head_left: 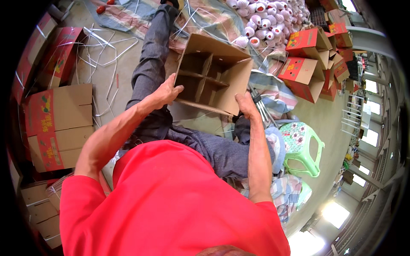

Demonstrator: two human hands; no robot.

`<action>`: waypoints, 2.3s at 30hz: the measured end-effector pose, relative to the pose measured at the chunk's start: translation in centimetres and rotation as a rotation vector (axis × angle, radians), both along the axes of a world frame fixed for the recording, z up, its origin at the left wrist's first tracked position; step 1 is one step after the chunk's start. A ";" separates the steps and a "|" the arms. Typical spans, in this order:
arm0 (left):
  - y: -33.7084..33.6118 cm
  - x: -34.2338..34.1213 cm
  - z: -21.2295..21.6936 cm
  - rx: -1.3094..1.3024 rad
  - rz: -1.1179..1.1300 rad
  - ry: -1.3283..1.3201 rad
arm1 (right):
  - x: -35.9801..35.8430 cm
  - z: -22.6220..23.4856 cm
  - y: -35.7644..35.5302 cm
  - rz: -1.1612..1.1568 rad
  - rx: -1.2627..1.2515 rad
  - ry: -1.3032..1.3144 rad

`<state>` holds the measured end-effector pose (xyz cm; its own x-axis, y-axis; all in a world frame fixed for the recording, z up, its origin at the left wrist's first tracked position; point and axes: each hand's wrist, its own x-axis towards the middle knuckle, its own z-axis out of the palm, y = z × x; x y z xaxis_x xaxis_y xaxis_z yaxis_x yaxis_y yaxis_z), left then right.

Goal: The person sits on the floor and repeatedly folds flat cardboard pieces into small boxes, tucking flaps to lock the shape, then places each finished box aside. The person handles only the cardboard boxes and uses no tools.

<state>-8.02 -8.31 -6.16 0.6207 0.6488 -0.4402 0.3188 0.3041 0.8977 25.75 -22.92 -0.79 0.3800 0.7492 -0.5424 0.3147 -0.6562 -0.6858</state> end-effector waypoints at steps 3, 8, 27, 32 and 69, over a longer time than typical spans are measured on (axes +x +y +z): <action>-0.2 -0.6 0.9 -0.235 0.005 -0.076 | 0.9 3.9 1.7 0.185 0.109 -0.095; -3.2 2.3 10.8 -0.444 0.338 -0.257 | 6.4 14.8 2.4 -0.033 0.264 0.296; 17.5 63.4 53.4 0.429 -0.148 -0.996 | 22.6 23.9 6.6 -0.837 1.152 -0.204; 1.2 54.3 47.9 1.045 -0.531 -0.906 | 25.5 23.4 1.5 -0.768 1.074 -0.290; -13.9 -55.1 -23.3 -0.442 1.851 1.141 | -15.8 -2.3 3.9 0.268 -0.114 -0.154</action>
